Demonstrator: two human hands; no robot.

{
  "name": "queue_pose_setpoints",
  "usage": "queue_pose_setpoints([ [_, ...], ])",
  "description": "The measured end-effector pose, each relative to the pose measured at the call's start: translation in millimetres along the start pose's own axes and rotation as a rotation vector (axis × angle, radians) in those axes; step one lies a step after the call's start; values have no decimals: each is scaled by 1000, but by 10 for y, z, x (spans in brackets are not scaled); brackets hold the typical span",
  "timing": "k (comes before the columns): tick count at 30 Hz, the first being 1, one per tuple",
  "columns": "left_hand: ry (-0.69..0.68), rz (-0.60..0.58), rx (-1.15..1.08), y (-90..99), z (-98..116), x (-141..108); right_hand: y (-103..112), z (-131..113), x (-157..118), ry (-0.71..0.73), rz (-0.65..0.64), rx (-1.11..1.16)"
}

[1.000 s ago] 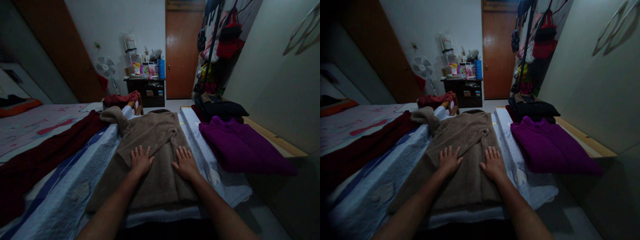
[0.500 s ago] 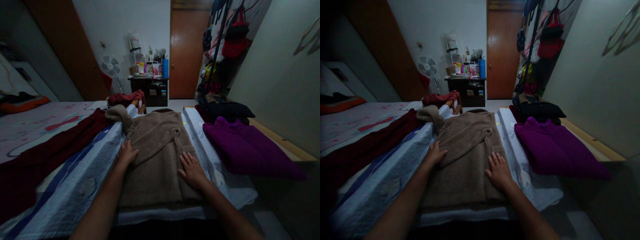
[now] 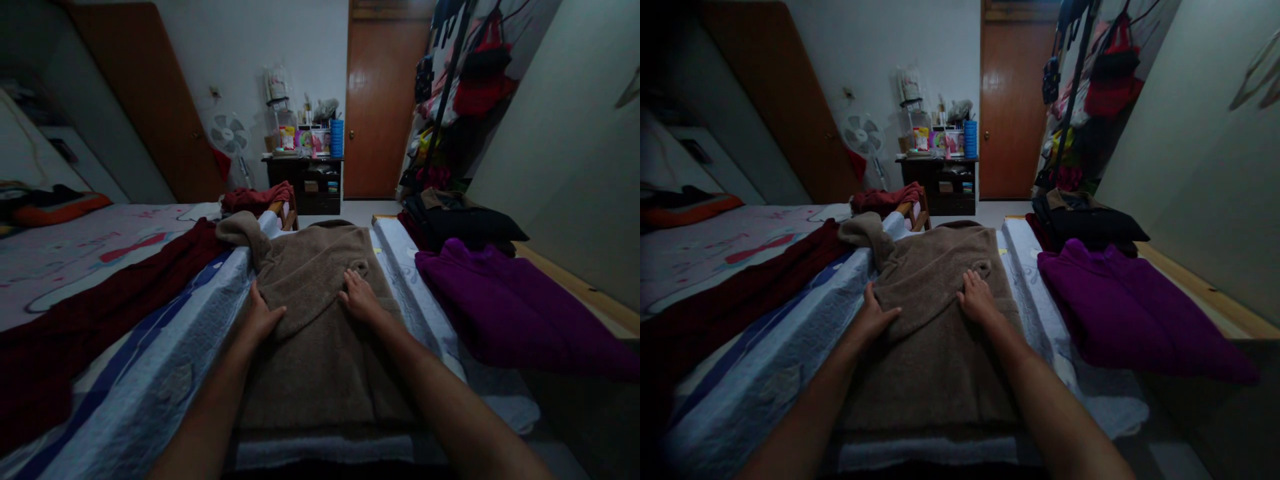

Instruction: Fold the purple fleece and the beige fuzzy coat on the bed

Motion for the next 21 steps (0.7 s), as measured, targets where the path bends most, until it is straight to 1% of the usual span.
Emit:
queue_pose_setpoints([
  [2,17,43,-113,-20,78,-13,-192,-9,54,10,-50,-12],
  [4,39,91,-227,-26,161,9,-311,-8,55,18,-80,-33],
  [6,49,140,-313,-32,269,50,-355,-2,34,24,-100,-41],
  [9,54,189,-374,-91,460,118,-340,-27,-1,46,-133,-27],
  [11,34,182,-415,-183,585,164,-293,-54,-7,47,-141,-22],
  [12,28,148,-437,-257,634,190,-259,-66,1,46,-140,-24],
  [14,61,12,-460,-463,670,241,-187,-95,53,68,-150,-18],
  [16,128,-172,-432,-697,640,277,-100,-95,167,107,-170,23],
  [17,150,-246,-397,-790,611,291,-38,-63,251,114,-165,57],
  [18,152,-277,-344,-841,578,315,39,3,353,96,-137,98],
  [19,132,-261,-269,-850,544,350,144,111,468,46,-66,134],
  [20,101,-201,-174,-822,506,391,258,254,578,-32,32,164],
  [21,72,-117,-69,-772,461,427,357,410,672,-118,130,183],
])
Point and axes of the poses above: each hand's wrist, its own x-axis towards the middle knuckle, its own y-axis out of the back of the hand, z = x × y, the point moved 8 cm from there along x, towards the middle knuckle, and after that the axes turned 3 degrees about x, right-handed, at the moved point
